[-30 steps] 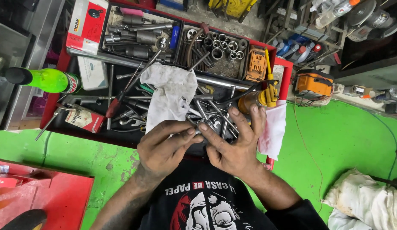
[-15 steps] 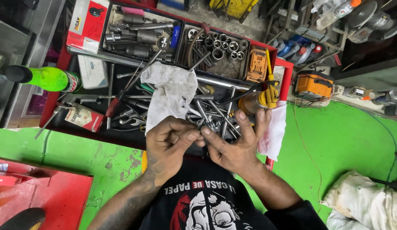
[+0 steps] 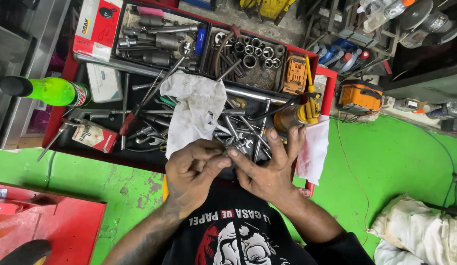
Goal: Disassembling a motorcycle brake master cylinder to remove the internal piston and spring assembly using pliers.
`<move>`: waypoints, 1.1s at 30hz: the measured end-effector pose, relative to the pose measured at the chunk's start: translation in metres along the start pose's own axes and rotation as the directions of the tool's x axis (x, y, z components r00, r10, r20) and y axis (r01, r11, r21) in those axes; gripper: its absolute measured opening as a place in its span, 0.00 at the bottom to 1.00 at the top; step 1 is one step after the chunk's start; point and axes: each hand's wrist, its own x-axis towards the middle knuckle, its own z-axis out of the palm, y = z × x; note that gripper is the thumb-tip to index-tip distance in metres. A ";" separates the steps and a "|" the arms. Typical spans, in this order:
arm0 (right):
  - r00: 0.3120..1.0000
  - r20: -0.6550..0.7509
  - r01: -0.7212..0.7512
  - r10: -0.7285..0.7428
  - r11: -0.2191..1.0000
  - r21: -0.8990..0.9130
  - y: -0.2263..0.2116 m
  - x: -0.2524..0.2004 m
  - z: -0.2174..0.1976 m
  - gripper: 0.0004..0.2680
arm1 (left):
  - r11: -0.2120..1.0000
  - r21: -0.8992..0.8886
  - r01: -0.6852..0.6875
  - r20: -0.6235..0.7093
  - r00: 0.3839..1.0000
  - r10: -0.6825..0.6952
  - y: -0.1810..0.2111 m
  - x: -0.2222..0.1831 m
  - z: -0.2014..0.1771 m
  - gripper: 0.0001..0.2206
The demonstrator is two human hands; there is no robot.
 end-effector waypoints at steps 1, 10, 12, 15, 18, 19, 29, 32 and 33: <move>1.000 0.002 -0.002 0.002 1.000 0.001 -0.001 -0.005 0.002 0.20 | 1.000 0.000 0.003 0.000 1.000 -0.003 0.001 0.000 -0.004 0.05; 0.995 0.077 -0.071 0.065 0.995 0.072 -0.014 -0.013 0.020 0.15 | 0.742 0.496 -0.450 0.233 0.893 0.386 -0.006 0.008 -0.033 0.05; 0.985 0.146 -0.108 0.095 0.990 0.085 -0.018 -0.012 0.023 0.16 | 0.554 0.546 -0.629 0.343 0.771 0.537 -0.011 0.016 -0.039 0.03; 0.969 0.224 -0.132 0.107 0.986 0.097 -0.022 -0.011 0.029 0.17 | 0.432 0.579 -0.691 0.413 0.706 0.576 -0.023 0.020 -0.052 0.05; 0.942 0.303 -0.233 0.147 0.934 0.270 -0.016 -0.007 0.035 0.16 | 0.532 0.630 -0.565 0.359 0.820 0.446 -0.044 0.006 -0.093 0.04; 0.941 0.304 -0.234 0.147 0.932 0.275 -0.006 0.002 0.046 0.16 | 0.530 0.634 -0.563 0.359 0.822 0.443 -0.042 0.008 -0.102 0.04; 0.827 0.535 -0.046 -0.174 0.926 0.374 -0.035 0.014 0.107 0.13 | 0.254 0.961 -0.110 0.029 0.953 0.300 -0.025 -0.035 -0.196 0.11; 0.774 0.547 -0.075 -0.318 0.812 0.578 -0.058 0.004 0.088 0.17 | 0.271 0.960 -0.071 -0.023 0.945 0.326 -0.019 -0.036 -0.201 0.12; 0.718 0.587 -0.077 -0.375 0.794 0.603 -0.063 0.000 0.079 0.19 | 0.296 0.952 -0.081 -0.024 0.942 0.334 -0.015 -0.034 -0.200 0.14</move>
